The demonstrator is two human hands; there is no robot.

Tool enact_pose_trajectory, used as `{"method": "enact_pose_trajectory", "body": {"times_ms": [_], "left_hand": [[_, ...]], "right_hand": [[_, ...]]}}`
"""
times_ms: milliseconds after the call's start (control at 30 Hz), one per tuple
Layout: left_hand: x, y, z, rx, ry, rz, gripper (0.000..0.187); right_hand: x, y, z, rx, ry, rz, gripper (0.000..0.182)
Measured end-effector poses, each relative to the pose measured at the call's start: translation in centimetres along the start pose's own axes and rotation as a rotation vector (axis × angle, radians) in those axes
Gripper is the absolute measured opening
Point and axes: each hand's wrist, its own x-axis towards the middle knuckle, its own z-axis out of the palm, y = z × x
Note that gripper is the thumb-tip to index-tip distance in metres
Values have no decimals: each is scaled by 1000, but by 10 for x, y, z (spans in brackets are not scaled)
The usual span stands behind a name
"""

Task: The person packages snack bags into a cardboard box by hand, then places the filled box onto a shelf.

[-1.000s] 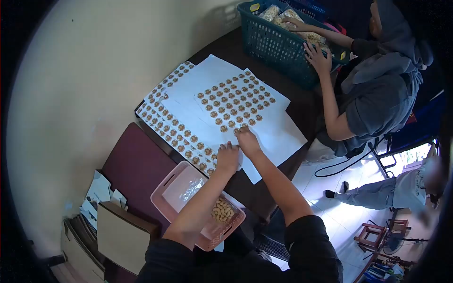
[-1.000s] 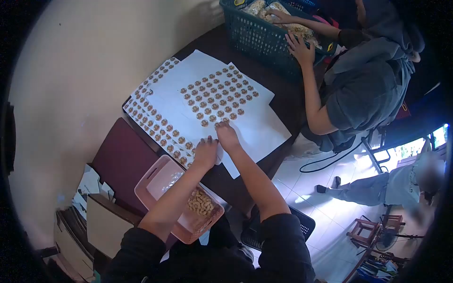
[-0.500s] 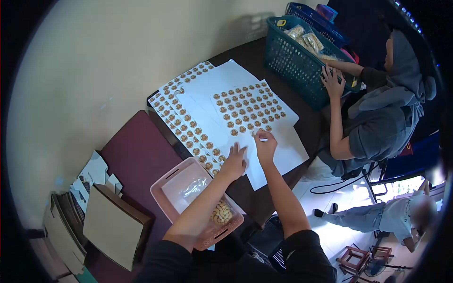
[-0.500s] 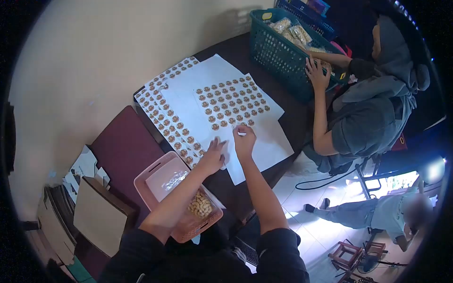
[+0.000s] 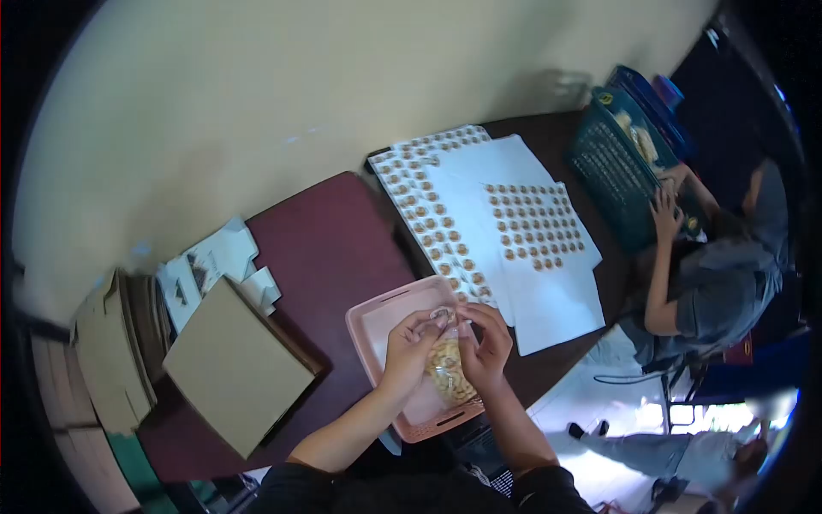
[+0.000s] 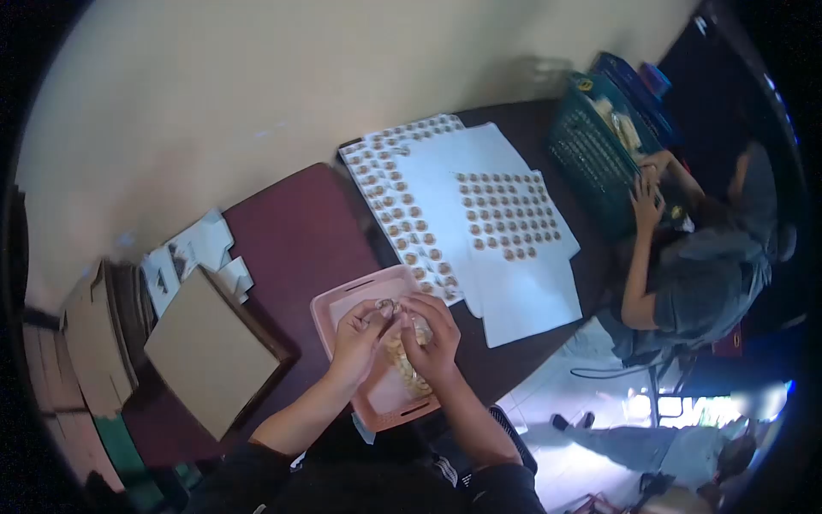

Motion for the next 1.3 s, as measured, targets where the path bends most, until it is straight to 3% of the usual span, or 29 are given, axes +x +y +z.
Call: {"method": "enact_pose_trajectory", "body": {"times_ms": [67,167,233,300,333,500,533,600,733,800,833,900,933,1033,1300], "left_hand": [[-21,12,-34,63,11,59,16],[-65,33,-83,224,52,132,16],[-100,42,-112,133,57,82,19],[-132,47,-142,145,141,98,23],[-146,48,-160,156,191,125,22],[-203,83,-205,254,455,226,6],[-209,99,-213,191,505,294,4],[-221,131,-238,489,629,257,13],[-222,159,-275,533,482,274,18],[-219,164,-268,1145,275,428,30],[-216,158,-266,1150,256,427,30],[-203,138,-270,1550,61,487,42],[-198,129,-277,1759,-34,414,49],[-191,106,-296,2015,-36,449,51],[-190,106,-300,1975,-63,431,48]], "right_hand": [[-17,-35,31,492,141,535,18],[-67,-59,72,614,-26,681,13],[-84,-75,89,596,-97,701,12],[-96,-89,108,446,-342,539,12],[-98,-111,121,512,-364,633,8],[-122,-174,171,691,-210,585,6],[-120,-179,175,724,-147,727,9],[-121,-177,179,739,-43,918,14],[-142,-160,181,702,5,1026,13],[-166,-154,181,645,-38,982,12],[-179,-154,185,643,-19,985,12],[-196,-156,195,681,-82,1063,11],[-199,-161,199,708,-97,1127,12],[-212,-161,217,682,-188,1130,12],[-214,-156,240,659,-261,1156,13]]}}
